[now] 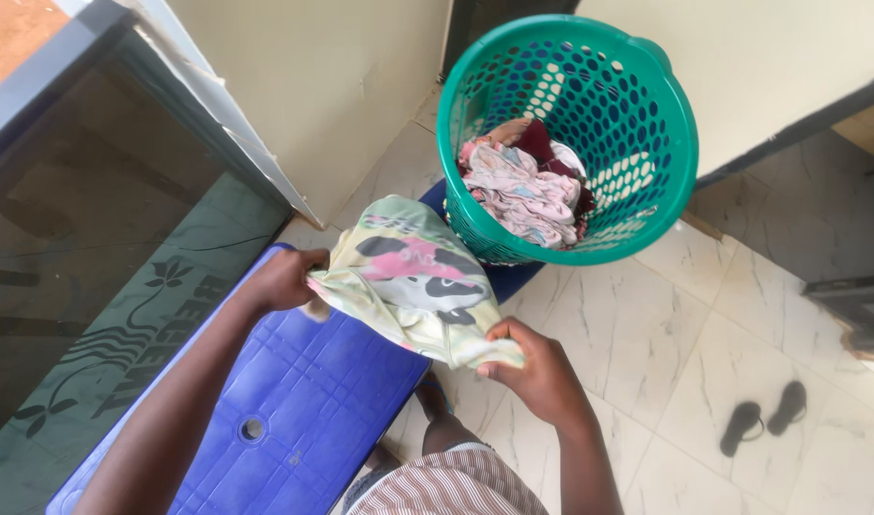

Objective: The person folds a black garment on a blue plastic stool and places it into an open suitcase. They then fold a light-colored towel with a panda design on the same stool.

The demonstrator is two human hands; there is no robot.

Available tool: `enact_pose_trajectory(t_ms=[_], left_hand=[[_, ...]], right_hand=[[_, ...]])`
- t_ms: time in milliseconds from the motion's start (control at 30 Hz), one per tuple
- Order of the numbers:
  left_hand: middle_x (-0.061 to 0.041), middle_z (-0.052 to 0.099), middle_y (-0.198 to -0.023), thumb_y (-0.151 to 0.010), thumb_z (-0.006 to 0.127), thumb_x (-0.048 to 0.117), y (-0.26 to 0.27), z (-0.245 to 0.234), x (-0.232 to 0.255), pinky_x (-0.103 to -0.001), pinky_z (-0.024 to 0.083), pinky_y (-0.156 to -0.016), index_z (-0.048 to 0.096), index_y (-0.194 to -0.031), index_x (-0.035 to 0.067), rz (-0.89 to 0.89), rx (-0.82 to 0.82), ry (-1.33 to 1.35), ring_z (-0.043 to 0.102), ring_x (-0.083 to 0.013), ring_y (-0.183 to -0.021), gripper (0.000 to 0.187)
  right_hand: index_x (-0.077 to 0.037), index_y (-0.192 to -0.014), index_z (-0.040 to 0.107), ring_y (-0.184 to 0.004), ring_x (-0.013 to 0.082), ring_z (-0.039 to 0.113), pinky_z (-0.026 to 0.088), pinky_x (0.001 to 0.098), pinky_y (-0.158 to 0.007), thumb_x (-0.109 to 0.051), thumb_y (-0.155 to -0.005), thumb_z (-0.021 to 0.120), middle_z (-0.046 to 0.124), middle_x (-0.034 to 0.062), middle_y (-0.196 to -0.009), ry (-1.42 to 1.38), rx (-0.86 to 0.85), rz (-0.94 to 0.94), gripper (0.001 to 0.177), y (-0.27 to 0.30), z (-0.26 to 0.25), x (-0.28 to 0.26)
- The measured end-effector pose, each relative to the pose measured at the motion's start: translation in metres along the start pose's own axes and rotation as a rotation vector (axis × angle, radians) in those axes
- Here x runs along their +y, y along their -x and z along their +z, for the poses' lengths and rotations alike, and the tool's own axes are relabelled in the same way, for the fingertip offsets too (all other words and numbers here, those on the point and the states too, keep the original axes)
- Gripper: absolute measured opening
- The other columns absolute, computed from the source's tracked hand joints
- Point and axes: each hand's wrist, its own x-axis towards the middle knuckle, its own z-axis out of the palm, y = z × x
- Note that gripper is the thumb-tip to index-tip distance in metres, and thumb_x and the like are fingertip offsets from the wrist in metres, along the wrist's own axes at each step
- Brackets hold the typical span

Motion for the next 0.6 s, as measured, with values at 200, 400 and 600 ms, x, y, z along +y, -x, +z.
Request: enact_pose_trajectory(t_ms=[200, 400, 600], left_hand=[[0.002, 0.075, -0.087, -0.079, 0.079, 0.047, -0.008, -0.049, -0.013, -0.037, 0.059, -0.061, 0.077, -0.105, 0.031, -0.264, 0.056, -0.434, 0.073, -0.0201, -0.075, 0.03], [0.002, 0.072, -0.096, -0.096, 0.073, 0.03, 0.029, -0.087, -0.017, -0.037, 0.058, -0.077, 0.075, -0.106, 0.025, -0.229, 0.666, -0.324, 0.073, -0.0203, -0.088, 0.011], [-0.002, 0.072, -0.095, -0.082, 0.072, 0.02, 0.044, -0.064, -0.057, -0.042, 0.057, -0.068, 0.082, -0.104, 0.034, -0.335, 0.253, -0.474, 0.072, -0.0273, -0.084, 0.027]], right_hand=[[-0.021, -0.106, 0.071, -0.083, 0.03, 0.071, 0.053, 0.0442, -0.072, -0.008, -0.08, 0.079, 0.075, 0.0093, -0.092, 0.708, 0.397, 0.007, 0.03, -0.02, -0.031, -0.003], [-0.015, -0.122, 0.067, -0.074, 0.0321, 0.062, 0.052, 0.042, -0.071, -0.006, -0.09, 0.068, 0.073, 0.0123, -0.101, 0.153, 1.047, -0.136, 0.032, 0.003, -0.036, 0.0], [-0.019, -0.106, 0.078, -0.086, 0.0349, 0.071, 0.053, 0.0442, -0.076, -0.023, -0.086, 0.078, 0.076, 0.0135, -0.093, 0.613, -0.221, 0.201, 0.02, -0.007, -0.014, 0.03]])
